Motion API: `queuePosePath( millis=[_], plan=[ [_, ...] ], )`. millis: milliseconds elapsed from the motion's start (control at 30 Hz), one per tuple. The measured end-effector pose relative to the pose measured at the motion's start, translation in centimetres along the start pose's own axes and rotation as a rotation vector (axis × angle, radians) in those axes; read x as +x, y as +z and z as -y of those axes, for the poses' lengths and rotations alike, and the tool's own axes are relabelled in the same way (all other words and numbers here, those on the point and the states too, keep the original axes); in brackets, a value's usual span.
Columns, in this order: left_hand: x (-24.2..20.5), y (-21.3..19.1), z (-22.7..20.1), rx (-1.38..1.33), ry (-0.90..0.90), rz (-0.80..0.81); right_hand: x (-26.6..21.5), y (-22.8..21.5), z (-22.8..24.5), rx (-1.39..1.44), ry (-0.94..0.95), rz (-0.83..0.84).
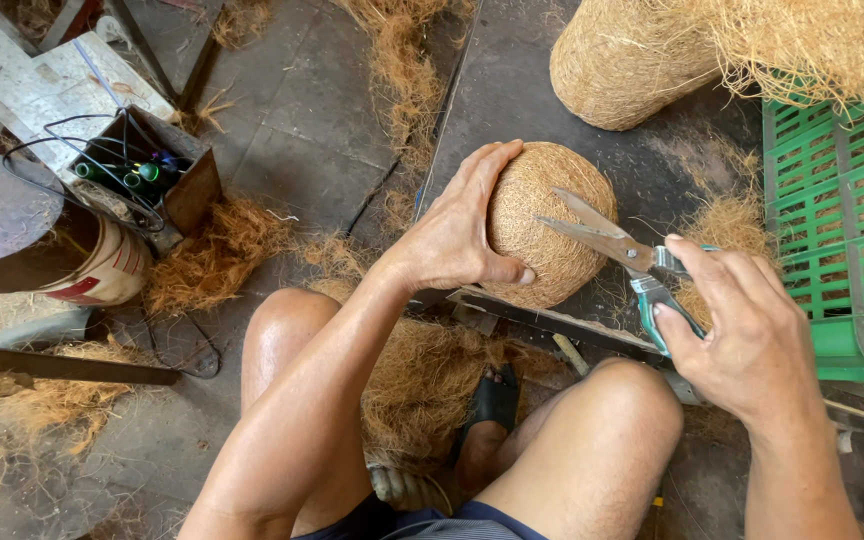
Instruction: The person trims the excess fibers from various coconut coir products using shears, turning the items over by hand to reach all sides and brushing away the loose fiber.
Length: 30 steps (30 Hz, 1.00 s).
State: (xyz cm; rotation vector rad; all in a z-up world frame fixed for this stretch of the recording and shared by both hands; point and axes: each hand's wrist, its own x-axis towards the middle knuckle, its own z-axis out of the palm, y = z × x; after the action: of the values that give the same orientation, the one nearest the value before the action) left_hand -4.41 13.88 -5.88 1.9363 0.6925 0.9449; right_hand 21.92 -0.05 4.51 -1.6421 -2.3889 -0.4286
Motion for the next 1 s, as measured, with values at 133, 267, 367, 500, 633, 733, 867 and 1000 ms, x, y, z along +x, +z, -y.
queuePosePath(
  millis=[133, 267, 367, 500, 633, 733, 867, 1000],
  plan=[
    [0.0, 0.1, 0.1, 0.012, 0.020, 0.001, -0.5, 0.2, -0.2, -0.062, 0.011, -0.023],
    [0.1, 0.3, 0.0, 0.024, 0.005, -0.001, -1.0, 0.3, -0.4, -0.068, 0.015, -0.053],
    [0.0, 0.4, 0.0, 0.033, 0.005, -0.004, -1.2, 0.5, -0.4, -0.061, 0.033, -0.088],
    [0.1, 0.5, 0.3, 0.009, 0.012, -0.046, -1.1, 0.1, 0.3, 0.177, 0.173, -0.093],
    [0.1, 0.0, -0.3, 0.013, -0.009, -0.078, -2.0, 0.8, 0.0, 0.116, 0.153, -0.083],
    [0.0, -0.1, -0.5, -0.016, -0.037, -0.099, -2.3, 1.6, 0.5, 0.109, 0.130, -0.101],
    [0.0, 0.1, -0.9, -0.030, -0.055, -0.134, -2.4, 2.5, 1.4, 0.131, 0.145, -0.158],
    [0.2, -0.2, -2.1, -0.210, -0.261, -0.214, -2.6, 3.5, 2.5, 0.291, 0.325, -0.273]
  ],
)
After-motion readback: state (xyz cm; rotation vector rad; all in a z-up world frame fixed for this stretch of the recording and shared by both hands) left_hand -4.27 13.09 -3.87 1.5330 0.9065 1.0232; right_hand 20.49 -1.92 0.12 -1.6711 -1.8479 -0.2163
